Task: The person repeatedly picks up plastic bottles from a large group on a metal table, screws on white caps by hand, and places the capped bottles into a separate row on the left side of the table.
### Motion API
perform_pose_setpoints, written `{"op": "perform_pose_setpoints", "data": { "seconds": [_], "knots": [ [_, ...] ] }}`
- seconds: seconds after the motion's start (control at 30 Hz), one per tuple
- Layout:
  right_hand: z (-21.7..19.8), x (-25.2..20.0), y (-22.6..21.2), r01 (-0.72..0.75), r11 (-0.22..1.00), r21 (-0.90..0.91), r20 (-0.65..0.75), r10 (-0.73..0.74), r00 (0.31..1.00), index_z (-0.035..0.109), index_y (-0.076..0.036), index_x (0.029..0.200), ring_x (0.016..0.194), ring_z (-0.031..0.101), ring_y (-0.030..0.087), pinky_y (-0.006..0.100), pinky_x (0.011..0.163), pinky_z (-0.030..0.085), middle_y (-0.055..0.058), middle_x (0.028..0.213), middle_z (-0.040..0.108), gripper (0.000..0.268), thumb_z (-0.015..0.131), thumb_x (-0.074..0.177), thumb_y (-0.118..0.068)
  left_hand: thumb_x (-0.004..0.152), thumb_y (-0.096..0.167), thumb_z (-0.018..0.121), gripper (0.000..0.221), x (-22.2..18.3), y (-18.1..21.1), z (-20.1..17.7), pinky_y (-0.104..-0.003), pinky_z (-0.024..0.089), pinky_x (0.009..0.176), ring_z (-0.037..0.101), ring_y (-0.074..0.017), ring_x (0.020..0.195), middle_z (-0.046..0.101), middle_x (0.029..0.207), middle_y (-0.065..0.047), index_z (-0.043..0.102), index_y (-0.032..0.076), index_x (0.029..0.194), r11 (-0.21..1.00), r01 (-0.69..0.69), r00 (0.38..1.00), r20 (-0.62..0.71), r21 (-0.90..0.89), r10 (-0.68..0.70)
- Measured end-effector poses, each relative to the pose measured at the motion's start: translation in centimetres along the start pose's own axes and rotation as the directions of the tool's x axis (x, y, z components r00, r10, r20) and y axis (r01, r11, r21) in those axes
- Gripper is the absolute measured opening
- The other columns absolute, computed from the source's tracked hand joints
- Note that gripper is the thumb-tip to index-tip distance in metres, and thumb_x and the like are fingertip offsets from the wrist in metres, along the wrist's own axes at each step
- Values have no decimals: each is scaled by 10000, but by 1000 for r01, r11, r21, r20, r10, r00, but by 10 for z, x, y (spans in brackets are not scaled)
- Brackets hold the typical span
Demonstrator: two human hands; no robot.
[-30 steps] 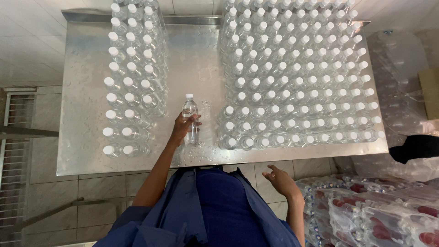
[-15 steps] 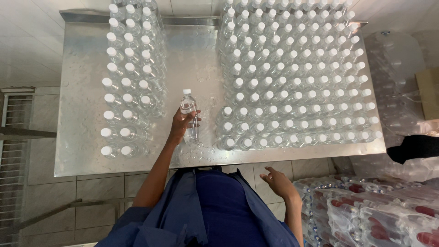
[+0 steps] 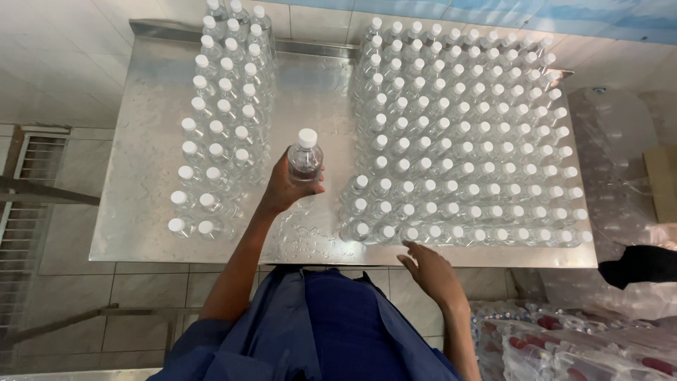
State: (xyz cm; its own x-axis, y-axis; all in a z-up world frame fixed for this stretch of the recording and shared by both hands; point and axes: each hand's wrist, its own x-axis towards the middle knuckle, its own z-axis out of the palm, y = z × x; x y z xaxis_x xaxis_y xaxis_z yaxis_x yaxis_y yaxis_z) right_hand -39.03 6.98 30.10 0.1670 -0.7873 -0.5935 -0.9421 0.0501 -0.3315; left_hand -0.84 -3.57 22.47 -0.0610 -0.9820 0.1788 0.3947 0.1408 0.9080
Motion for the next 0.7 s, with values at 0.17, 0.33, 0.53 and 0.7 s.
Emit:
{"op": "perform_pose_setpoints", "data": {
  "seconds": [0.17,0.33,0.53,0.7],
  "knots": [
    [-43,23,-45,320,799,-510,-517,-581,629,720,-202,1298,925,772,231,374,731,627,-7,911,755,260,711,1056,-297,645,197,1096,937,-29,45,35,-518,590,999,710,-261,1119,748,1215,-214,606,7,1421,937,-17,998,67,350,-7],
    [-103,2,-115,534,705,-466,-540,-705,460,747,-155,1277,912,769,227,365,732,625,10,913,756,241,727,1073,-281,644,191,1095,966,-48,35,46,-527,575,1024,737,-356,1181,732,1313,-230,598,41,1459,876,-247,969,105,413,224],
    [-110,-5,-147,646,641,-414,-476,-757,447,783,-150,1245,892,786,235,384,729,630,24,868,756,206,726,1073,-248,639,213,1096,1026,-59,53,46,-487,585,1023,750,-355,1171,720,1321,-215,548,101,1499,795,-417,900,79,441,428],
    [-108,-2,-152,675,609,-417,-419,-788,452,784,-154,1234,870,797,251,402,712,634,40,851,763,210,707,1083,-278,594,295,1126,1054,-65,64,36,-451,571,1051,740,-299,1227,728,1368,-168,568,49,1454,824,-332,931,21,459,364]
  ]
}}
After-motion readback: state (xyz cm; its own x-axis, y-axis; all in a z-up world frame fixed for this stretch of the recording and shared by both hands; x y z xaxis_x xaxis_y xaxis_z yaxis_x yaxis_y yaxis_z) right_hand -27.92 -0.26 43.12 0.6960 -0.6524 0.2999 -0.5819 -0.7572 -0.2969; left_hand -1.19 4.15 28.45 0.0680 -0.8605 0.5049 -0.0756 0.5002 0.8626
